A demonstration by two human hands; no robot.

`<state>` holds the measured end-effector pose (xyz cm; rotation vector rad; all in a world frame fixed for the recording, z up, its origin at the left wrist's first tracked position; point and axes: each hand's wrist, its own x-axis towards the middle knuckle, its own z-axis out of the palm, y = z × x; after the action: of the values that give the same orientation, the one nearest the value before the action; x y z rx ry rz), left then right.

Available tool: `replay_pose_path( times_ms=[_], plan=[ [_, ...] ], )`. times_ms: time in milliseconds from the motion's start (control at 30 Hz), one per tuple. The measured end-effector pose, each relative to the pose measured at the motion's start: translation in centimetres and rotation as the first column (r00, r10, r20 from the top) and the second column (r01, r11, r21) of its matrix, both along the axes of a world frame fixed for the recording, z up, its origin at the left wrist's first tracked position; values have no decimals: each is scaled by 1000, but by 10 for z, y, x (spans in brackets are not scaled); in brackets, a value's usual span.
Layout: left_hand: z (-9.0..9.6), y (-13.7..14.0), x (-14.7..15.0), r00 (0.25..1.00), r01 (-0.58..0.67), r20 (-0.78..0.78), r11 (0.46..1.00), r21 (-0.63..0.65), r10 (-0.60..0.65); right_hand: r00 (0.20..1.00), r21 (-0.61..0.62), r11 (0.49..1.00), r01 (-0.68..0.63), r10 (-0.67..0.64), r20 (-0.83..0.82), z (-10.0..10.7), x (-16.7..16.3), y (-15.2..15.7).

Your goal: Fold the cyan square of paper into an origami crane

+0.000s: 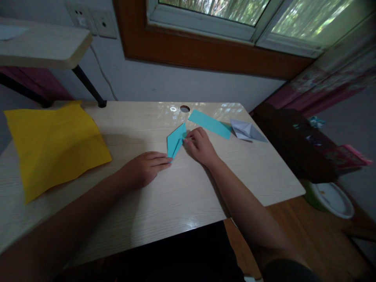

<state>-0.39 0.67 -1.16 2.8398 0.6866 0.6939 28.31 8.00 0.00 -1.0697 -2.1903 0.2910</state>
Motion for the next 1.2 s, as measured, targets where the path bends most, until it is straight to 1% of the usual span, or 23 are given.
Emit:
replay_pose_path(
  times_ms=[67,167,267,433,600,700,833,1033,1200],
  plan=[
    [0,-1,1,1000,-22,-21,1000,10,22,994,-35,995,-96,97,49,4,-7,-5],
    [-1,-2,1,998,-47,-52,999,24,48,976,-65,986,-154,162,145,6,-15,-11],
    [-1,-1,0,998,-41,-45,999,13,41,967,-80,987,-137,150,206,4,-19,-11],
    [-1,3,-2,999,21,48,999,-46,-19,969,-85,989,-117,132,210,4,-20,-11],
    [3,3,-4,995,41,95,995,-93,-32,967,-96,989,-112,131,221,4,-21,-10],
    [9,1,-4,996,33,88,995,-99,-25,965,-94,990,-107,126,232,2,-21,-9],
    [13,-1,-2,997,-13,78,996,-88,20,962,-100,989,-111,132,240,4,-22,-11],
    [5,-2,2,999,-39,15,999,-28,40,959,-113,985,-129,153,239,10,-23,-14],
    [2,-1,4,998,-61,-12,998,-16,61,976,-114,988,-108,127,179,4,-24,-7]
  ],
)
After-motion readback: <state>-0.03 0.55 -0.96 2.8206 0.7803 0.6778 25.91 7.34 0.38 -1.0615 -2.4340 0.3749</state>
